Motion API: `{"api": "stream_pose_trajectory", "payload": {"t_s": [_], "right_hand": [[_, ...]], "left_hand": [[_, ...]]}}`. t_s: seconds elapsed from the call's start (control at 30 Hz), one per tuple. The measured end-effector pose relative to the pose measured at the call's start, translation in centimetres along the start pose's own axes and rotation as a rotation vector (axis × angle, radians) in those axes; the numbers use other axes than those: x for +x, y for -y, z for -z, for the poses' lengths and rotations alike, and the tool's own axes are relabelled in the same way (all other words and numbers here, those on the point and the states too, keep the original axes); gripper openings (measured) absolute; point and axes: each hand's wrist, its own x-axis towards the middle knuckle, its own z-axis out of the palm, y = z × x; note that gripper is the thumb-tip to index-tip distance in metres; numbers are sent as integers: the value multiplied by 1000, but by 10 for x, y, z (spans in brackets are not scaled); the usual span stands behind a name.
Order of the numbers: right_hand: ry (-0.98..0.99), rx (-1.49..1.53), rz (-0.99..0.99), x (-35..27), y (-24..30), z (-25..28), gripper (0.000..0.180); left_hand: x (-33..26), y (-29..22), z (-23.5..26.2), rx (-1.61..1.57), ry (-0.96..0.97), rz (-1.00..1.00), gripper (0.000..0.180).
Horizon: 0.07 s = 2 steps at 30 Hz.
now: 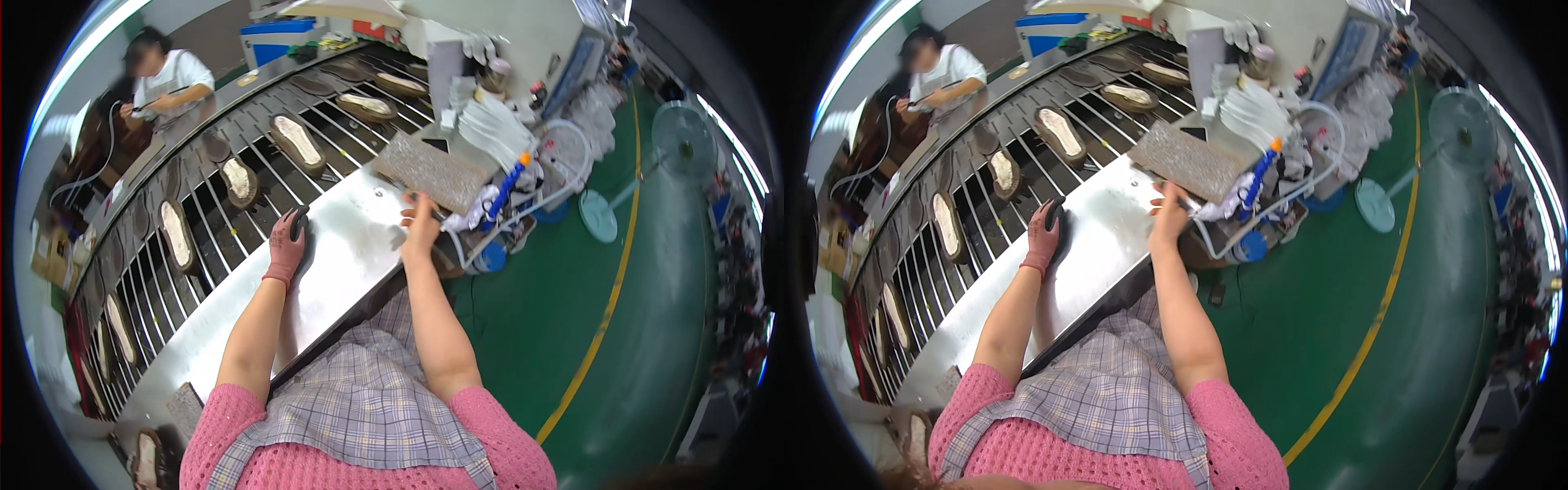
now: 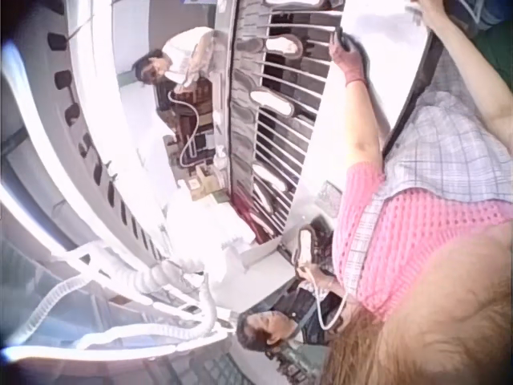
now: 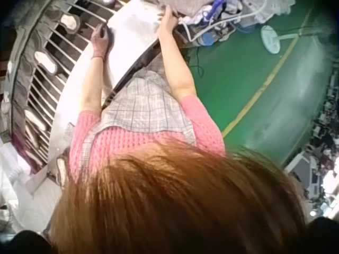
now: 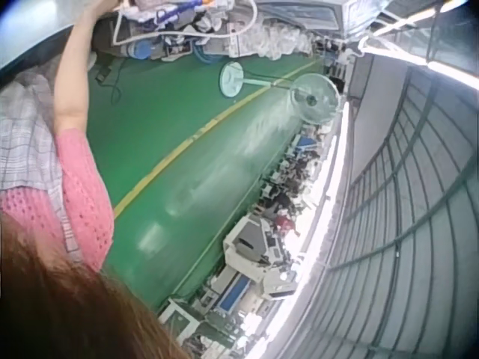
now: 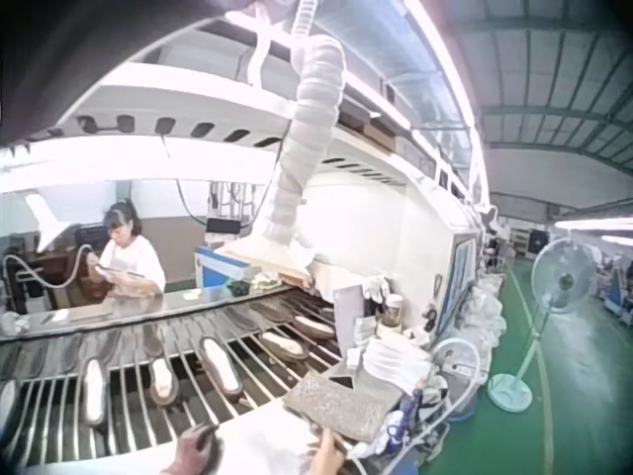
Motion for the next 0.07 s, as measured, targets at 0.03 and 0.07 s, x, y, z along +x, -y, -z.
{"api": "stream_pose_trajectory", "payload": {"t_s": [0.03, 0.07], "right_hand": [[-44, 39, -21, 17, 10, 0, 33], [-14, 26, -18, 25, 10, -6, 33]], "left_hand": [[-3, 6, -2, -83, -61, 33, 42], [-7, 12, -2, -350, -59, 177, 44]]}}
